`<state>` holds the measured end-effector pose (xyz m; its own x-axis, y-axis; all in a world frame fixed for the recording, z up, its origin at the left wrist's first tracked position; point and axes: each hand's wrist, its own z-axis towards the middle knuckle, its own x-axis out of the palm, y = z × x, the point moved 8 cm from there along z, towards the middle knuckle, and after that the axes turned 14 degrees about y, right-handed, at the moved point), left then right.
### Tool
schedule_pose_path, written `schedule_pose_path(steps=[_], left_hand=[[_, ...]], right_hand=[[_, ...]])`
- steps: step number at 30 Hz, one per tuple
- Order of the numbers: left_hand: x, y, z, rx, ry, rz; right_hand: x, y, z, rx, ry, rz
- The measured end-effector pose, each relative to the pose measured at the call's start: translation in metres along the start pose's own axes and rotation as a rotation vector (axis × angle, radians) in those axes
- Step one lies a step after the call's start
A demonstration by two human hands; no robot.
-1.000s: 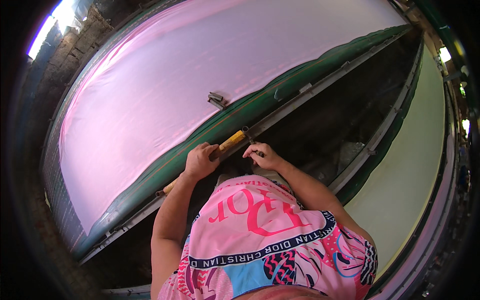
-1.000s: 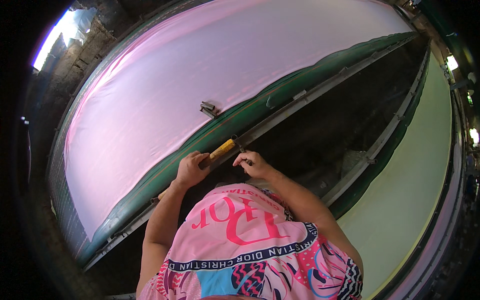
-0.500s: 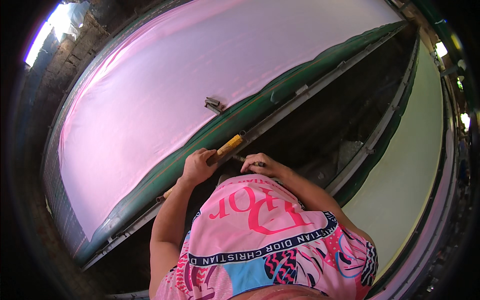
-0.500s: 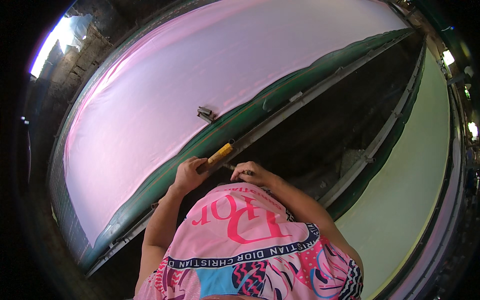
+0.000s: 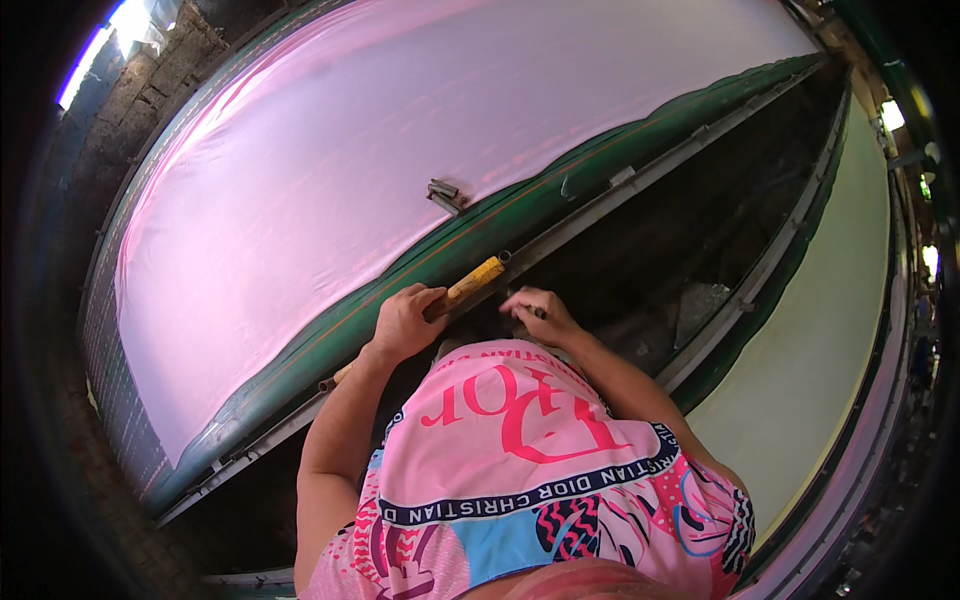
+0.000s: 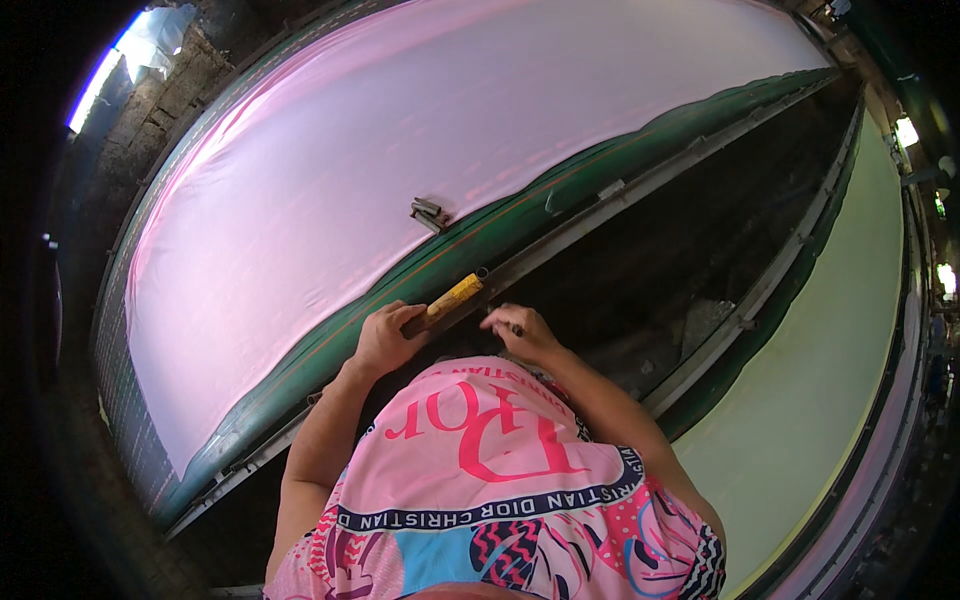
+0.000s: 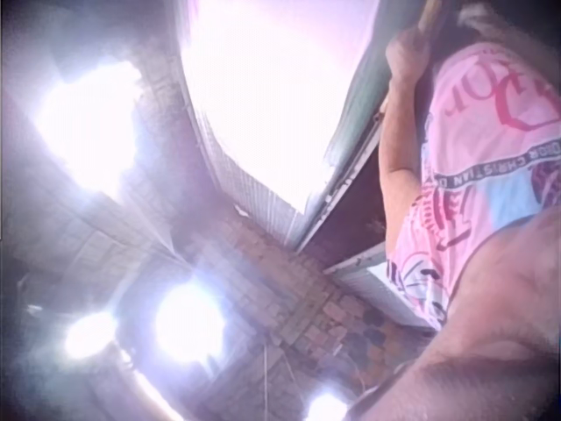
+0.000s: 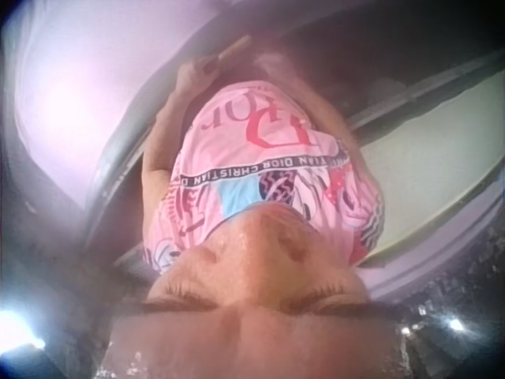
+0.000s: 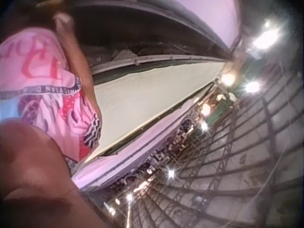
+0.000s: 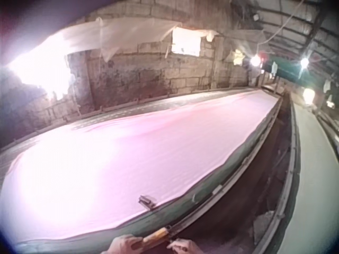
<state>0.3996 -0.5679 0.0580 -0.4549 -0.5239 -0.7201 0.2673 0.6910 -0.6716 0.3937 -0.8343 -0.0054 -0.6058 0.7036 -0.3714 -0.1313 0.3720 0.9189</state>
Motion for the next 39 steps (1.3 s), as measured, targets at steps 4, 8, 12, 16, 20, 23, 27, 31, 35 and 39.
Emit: schedule_pose_path(steps=[4,8,12,16,20,23,27,31,35,39], left_hand=[[0.003,0.005,0.0,0.007,-0.01,0.022],[0.003,0.003,-0.002,0.026,-0.036,0.026],[0.001,0.001,-0.003,0.018,-0.029,0.029],[0.001,-0.004,0.001,0.041,-0.025,0.027],[0.006,0.004,-0.009,0.012,-0.047,0.02],[0.003,0.004,-0.007,0.002,-0.04,0.005],[0.004,0.004,-0.005,0.013,-0.054,0.008],[0.004,0.004,-0.008,0.015,-0.068,0.005],[0.002,0.002,-0.004,0.009,-0.045,0.005],[0.002,0.007,-0.005,-0.043,-0.04,-0.079]], right_hand=[[-0.019,0.031,-0.016,-0.104,0.064,-0.011],[-0.088,0.149,-0.026,-0.43,-0.501,-0.316],[-0.086,0.193,-0.038,-0.569,-0.704,-0.528],[-0.016,0.06,0.009,-0.135,-0.133,-0.358],[-0.044,0.092,0.006,-0.193,-0.273,-0.17],[-0.068,0.073,0.002,-0.156,-0.417,0.1],[-0.08,0.048,-0.005,-0.086,-0.611,0.268],[-0.029,0.072,0.009,-0.064,0.03,0.237],[-0.01,0.046,0.02,0.125,-0.06,0.242],[-0.007,0.065,0.018,-0.095,0.169,0.209]])
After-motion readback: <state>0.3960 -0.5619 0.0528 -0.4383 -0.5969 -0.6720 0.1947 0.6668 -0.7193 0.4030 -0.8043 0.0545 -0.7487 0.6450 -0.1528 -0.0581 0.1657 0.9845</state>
